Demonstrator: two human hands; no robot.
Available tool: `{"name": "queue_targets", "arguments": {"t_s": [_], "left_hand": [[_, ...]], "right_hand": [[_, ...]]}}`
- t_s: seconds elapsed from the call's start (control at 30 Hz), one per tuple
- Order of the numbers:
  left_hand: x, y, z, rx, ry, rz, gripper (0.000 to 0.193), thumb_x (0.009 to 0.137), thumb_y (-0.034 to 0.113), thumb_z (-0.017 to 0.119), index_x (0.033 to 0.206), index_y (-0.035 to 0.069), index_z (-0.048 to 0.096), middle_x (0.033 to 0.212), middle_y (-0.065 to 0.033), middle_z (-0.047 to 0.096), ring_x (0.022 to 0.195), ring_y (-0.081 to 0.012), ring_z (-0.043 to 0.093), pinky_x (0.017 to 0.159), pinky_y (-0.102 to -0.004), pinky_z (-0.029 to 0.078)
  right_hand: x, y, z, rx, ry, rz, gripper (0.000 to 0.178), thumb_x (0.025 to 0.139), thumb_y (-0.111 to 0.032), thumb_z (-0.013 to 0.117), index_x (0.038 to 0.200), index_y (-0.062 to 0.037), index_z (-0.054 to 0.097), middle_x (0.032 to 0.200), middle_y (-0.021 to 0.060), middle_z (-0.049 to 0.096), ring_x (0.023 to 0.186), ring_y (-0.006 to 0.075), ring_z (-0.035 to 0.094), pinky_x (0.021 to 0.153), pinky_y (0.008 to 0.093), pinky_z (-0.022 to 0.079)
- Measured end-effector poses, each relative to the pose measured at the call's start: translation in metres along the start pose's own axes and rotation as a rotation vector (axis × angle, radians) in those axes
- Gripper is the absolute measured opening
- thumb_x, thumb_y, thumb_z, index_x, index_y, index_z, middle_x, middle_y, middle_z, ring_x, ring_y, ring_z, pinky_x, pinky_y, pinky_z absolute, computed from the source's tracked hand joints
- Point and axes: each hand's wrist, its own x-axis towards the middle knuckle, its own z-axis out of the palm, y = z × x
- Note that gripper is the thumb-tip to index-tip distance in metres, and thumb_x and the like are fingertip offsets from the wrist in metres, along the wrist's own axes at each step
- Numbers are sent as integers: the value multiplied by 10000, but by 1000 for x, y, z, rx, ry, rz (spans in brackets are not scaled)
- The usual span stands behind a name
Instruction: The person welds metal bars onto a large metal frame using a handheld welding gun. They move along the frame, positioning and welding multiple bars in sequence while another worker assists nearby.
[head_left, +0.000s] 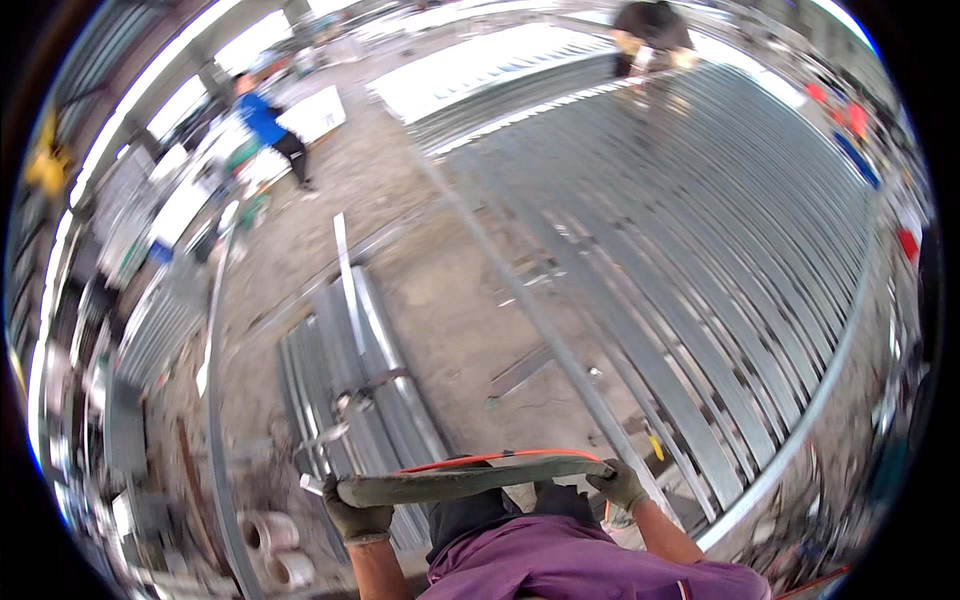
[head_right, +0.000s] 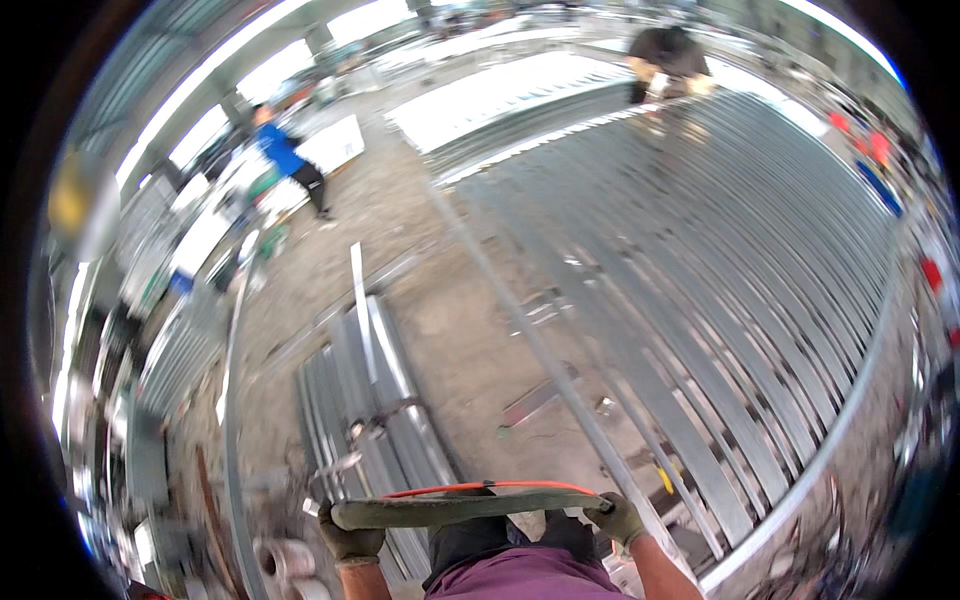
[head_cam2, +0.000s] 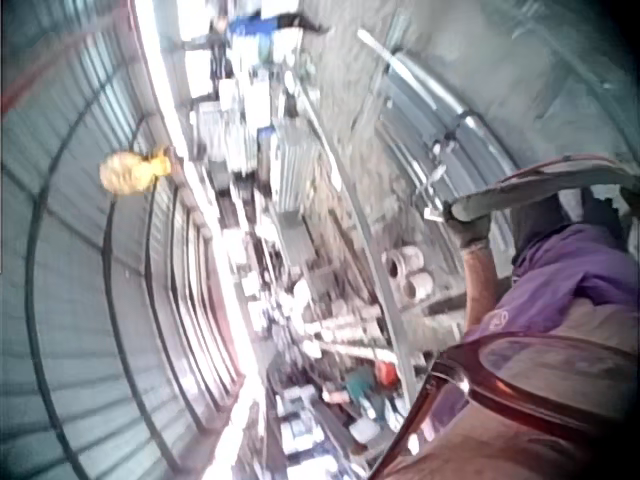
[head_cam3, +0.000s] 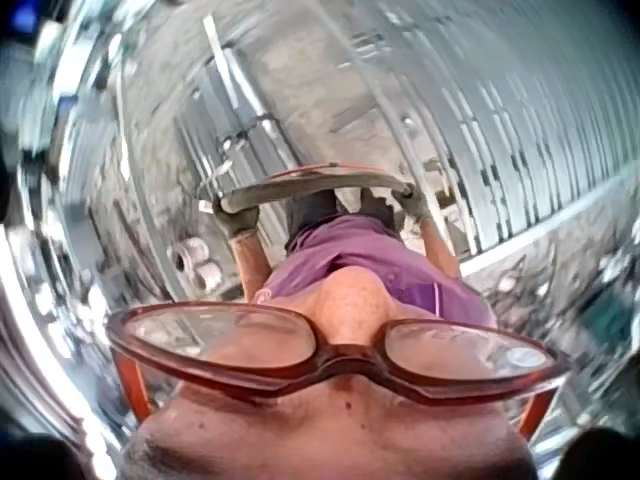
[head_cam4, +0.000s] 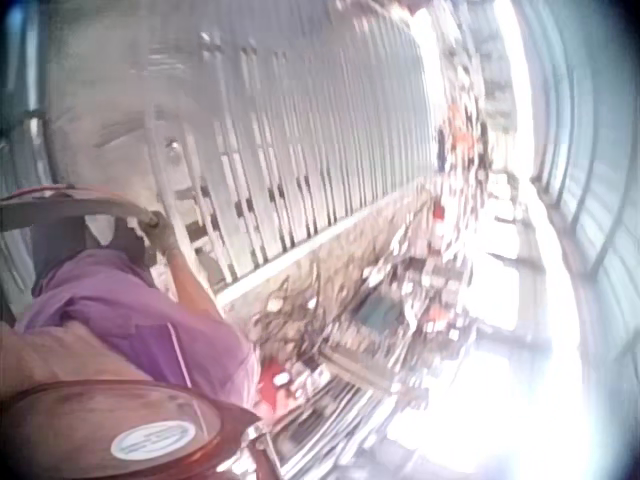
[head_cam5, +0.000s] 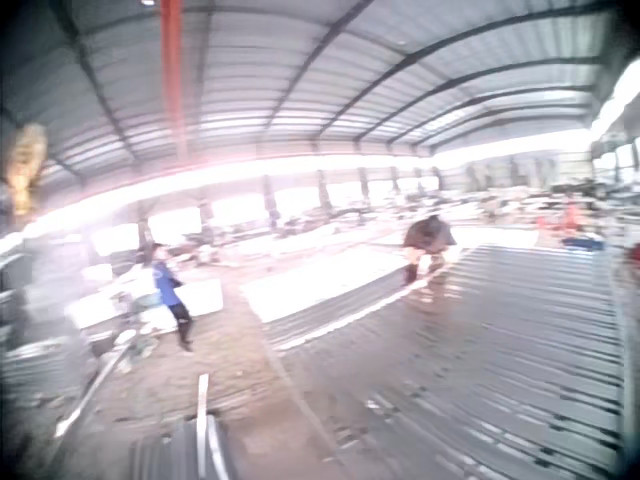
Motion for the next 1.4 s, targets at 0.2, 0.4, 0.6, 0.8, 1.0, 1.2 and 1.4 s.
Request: {"name": "queue_targets", "arguments": {"t_s": [0.2, 0.4, 0.6, 0.8, 1.0, 1.2, 1.4], "left_hand": [[106, -18, 60, 225, -138, -248, 487, 1048, 568, 551, 1140, 147, 778, 1136, -125, 821, 1114, -352, 777, 994, -564, 617], [258, -85, 95, 436, -147, -613, 417, 1032, 533, 650, 1059, 138, 781, 1093, -100, 829, 1080, -308, 785, 969, -481, 626], [309, -117, 139, 743, -431, -683, 310, 1036, 468, 697, 895, 195, 653, 848, -7, 705, 820, -225, 699, 815, -453, 615], [319, -133, 206, 874, -521, -728, 293, 1068, 442, 686, 932, 189, 624, 790, -10, 666, 750, -217, 670, 750, -425, 609], [342, -148, 226, 851, -530, -831, 327, 1056, 460, 690, 875, 191, 641, 790, 2, 670, 756, -216, 681, 789, -456, 624], [403, -130, 224, 760, -482, -864, 311, 1022, 459, 719, 862, 203, 646, 790, 5, 675, 769, -223, 685, 785, -455, 622], [460, -70, 200, 525, -389, -802, 256, 987, 416, 758, 896, 209, 639, 838, -2, 659, 840, -224, 673, 811, -481, 588]], "right_hand": [[-30, 3, 15, -102, 74, 232, 450, 933, -537, 849, 1078, -112, 817, 948, 153, 811, 865, 287, 767, 824, 454, 610], [-81, 42, 84, -201, 342, 381, 508, 907, -619, 785, 1001, -124, 848, 943, 193, 813, 912, 398, 792, 836, 496, 617], [-169, 4, 248, 192, 65, 1028, 513, 896, -607, 846, 938, -96, 865, 805, 99, 805, 723, 262, 768, 683, 422, 608], [-168, -104, 406, 1095, 125, 1038, 269, 952, -346, 814, 1036, -92, 840, 831, 35, 800, 638, 181, 731, 582, 381, 599], [-125, -155, 445, 1434, 147, 962, 348, 1003, -355, 759, 1195, -67, 791, 1028, 88, 805, 862, 217, 742, 793, 409, 604], [-99, -167, 426, 1442, 133, 965, 442, 1054, -364, 704, 1353, -42, 741, 1224, 141, 810, 1087, 254, 754, 1003, 437, 609], [-49, -88, 420, 659, 65, 897, 409, 1097, -360, 628, 1432, -143, 716, 1343, 139, 786, 1203, 209, 704, 1092, 419, 550]]}}
